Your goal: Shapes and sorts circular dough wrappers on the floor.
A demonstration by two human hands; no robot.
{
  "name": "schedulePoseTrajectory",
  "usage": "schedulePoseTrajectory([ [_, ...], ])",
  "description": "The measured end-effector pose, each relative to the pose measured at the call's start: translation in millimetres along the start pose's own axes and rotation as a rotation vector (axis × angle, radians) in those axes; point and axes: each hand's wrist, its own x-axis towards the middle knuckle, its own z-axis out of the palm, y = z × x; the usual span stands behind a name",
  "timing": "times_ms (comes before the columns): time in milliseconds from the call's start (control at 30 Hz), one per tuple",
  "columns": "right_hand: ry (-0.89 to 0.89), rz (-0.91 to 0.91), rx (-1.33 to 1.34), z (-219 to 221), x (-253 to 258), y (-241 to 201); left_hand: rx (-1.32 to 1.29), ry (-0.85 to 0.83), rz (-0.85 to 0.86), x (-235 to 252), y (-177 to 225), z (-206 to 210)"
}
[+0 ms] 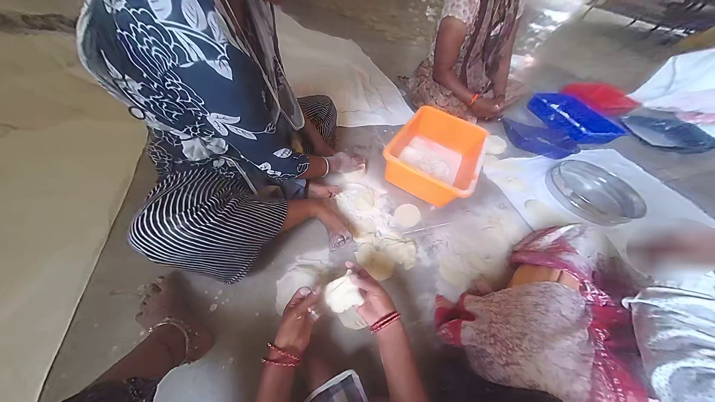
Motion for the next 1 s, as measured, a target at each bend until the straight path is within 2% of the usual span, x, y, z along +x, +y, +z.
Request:
schedulePoseTrajectory([
  [67,0.054,-0.046,-0.114,4.9,-2.0,-9.7,0.005,0.025,-0.030,2.5,-0.1,-1.3],
  [133,0.110,-0.163,-0.356,7.9,-4.2,-20.8,0.012,0.084,-0.041,3.5,0.0,-4.1],
  [200,0.042,-0.273,-0.684,7.8,-6.9,-36.9,0.015,0.134,-0.037,6.1,-0.9,-6.2],
  [267,-0.112,-0.325,-1.078,4.4,-9.9,-46.8,0.021,0.159,-0.034,7.6,-1.1,-7.1],
  [333,-0.244,-0.246,-1.450,-7.5,-10.3,-40.5,0.025,0.162,-0.034,7.6,-1.8,-7.0],
  [367,-0.270,-0.146,-1.626,-14.9,-9.4,-33.4,0.029,0.159,-0.032,7.3,-1.9,-6.0],
  [433,-0.241,0.073,-1.888,-31.2,-5.1,-14.0,0.051,0.152,-0.027,6.0,-1.4,-4.0],
  [500,-0.188,0.134,-1.949,-45.1,-2.6,0.4,0.088,0.165,-0.021,3.8,-1.0,-2.1],
  [600,-0.155,0.044,-1.915,-52.6,-2.7,4.7,0.229,0.158,-0.021,-1.6,-4.4,1.2],
  [667,-0.147,0.016,-1.911,-49.6,-0.9,-0.9,0.405,0.083,0.019,-1.2,-9.6,3.2],
  [733,-0.158,0.048,-1.927,-49.1,-0.3,-1.9,0.688,-0.061,0.120,2.6,-19.5,-1.7],
  [833,-0.171,0.157,-1.964,-50.0,0.0,1.1,1.270,-0.282,0.247,7.8,-26.5,-3.0],
  [900,-0.167,0.235,-1.978,-49.2,-0.8,1.5,1.526,-0.274,0.205,7.6,-29.6,6.4],
  [1000,-0.139,0.262,-1.990,-48.2,-0.9,1.3,1.596,-0.176,0.147,13.7,-35.1,15.4],
])
